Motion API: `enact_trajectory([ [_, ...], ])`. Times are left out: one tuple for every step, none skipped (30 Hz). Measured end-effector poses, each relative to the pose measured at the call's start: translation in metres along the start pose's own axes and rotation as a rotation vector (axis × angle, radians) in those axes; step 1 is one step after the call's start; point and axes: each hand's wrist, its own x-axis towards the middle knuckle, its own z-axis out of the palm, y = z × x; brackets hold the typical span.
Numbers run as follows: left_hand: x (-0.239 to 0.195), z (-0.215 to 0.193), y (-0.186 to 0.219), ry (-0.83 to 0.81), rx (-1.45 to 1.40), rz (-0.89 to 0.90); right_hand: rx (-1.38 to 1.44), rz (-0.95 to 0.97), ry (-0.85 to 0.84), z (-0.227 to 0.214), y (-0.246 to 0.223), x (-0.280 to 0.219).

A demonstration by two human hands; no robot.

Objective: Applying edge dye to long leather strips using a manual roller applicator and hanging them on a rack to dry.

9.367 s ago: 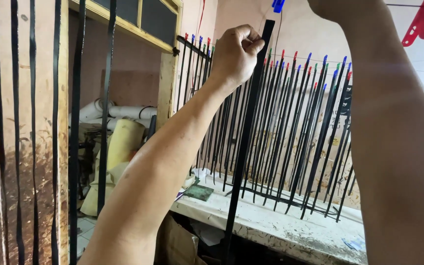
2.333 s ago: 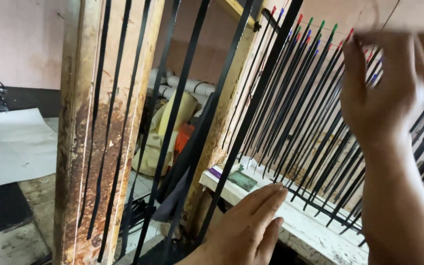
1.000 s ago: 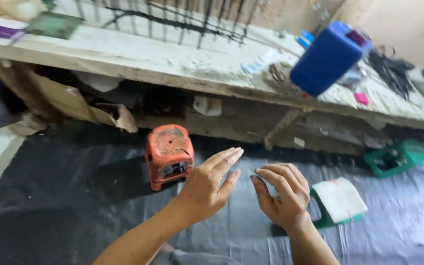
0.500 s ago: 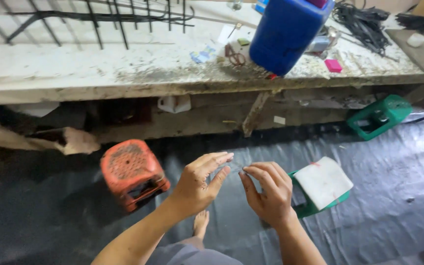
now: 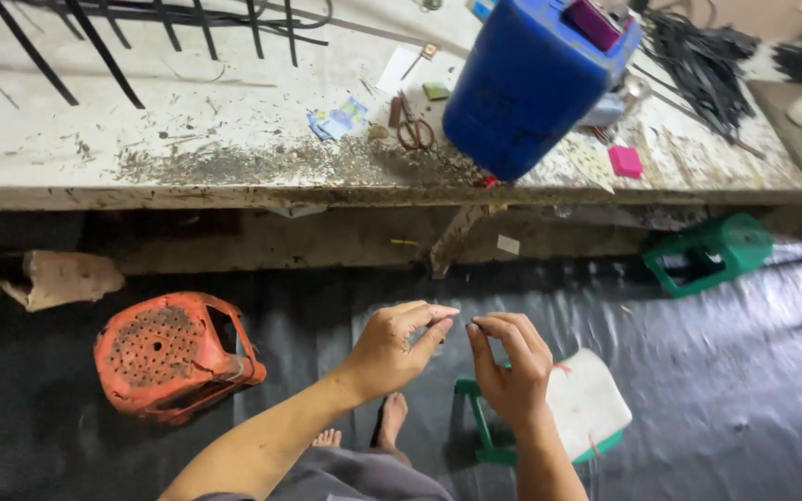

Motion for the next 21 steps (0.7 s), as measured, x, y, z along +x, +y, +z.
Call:
enact_trajectory([
  [0.009,0.006,-0.007,0.023,0.013,-0.025,0.023,-0.008,-0.006,0.003,0.017,0.007],
  [0.021,0.012,-0.013,0.043,0.025,-0.035,0.043,-0.018,-0.018,0.007,0.034,0.017],
  [0.033,0.019,-0.018,0.082,0.032,-0.022,0.080,-0.062,0.025,0.010,0.051,0.026],
  [0.047,0.023,-0.022,0.120,0.042,-0.007,0.120,-0.105,0.070,0.014,0.067,0.037],
  [0.059,0.028,-0.026,0.140,0.058,-0.016,0.143,-0.115,0.062,0.016,0.083,0.047],
  [0.071,0.032,-0.029,0.157,0.085,-0.030,0.183,-0.118,0.043,0.019,0.096,0.056],
  [0.082,0.035,-0.033,0.175,0.113,-0.044,0.222,-0.120,0.024,0.021,0.109,0.065],
  [0.090,0.037,-0.036,0.191,0.126,-0.051,0.242,-0.129,0.017,0.025,0.119,0.074],
  [0.097,0.038,-0.039,0.225,0.144,-0.084,0.278,-0.146,-0.005,0.029,0.129,0.083],
  [0.104,0.039,-0.043,0.257,0.158,-0.120,0.313,-0.159,-0.030,0.034,0.138,0.090],
  [0.110,0.041,-0.048,0.272,0.169,-0.131,0.332,-0.164,-0.039,0.038,0.146,0.097],
  [0.117,0.041,-0.053,0.289,0.177,-0.147,0.346,-0.174,-0.053,0.042,0.153,0.104],
  [0.123,0.040,-0.058,0.306,0.184,-0.162,0.361,-0.184,-0.066,0.048,0.159,0.111],
  [0.130,0.039,-0.064,0.314,0.193,-0.168,0.373,-0.187,-0.070,0.056,0.168,0.116],
  [0.137,0.036,-0.070,0.324,0.200,-0.176,0.388,-0.184,-0.071,0.064,0.177,0.121],
  [0.143,0.034,-0.076,0.329,0.204,-0.187,0.400,-0.177,-0.074,0.072,0.184,0.125],
  [0.149,0.030,-0.083,0.333,0.208,-0.194,0.408,-0.175,-0.078,0.081,0.190,0.132],
  [0.155,0.026,-0.091,0.350,0.212,-0.186,0.414,-0.181,-0.086,0.091,0.195,0.138],
  [0.161,0.020,-0.099,0.367,0.216,-0.178,0.421,-0.187,-0.093,0.102,0.199,0.145],
  [0.169,0.013,-0.108,0.371,0.217,-0.180,0.424,-0.189,-0.097,0.111,0.205,0.154],
  [0.177,0.005,-0.117,0.376,0.227,-0.171,0.417,-0.195,-0.112,0.122,0.211,0.163],
])
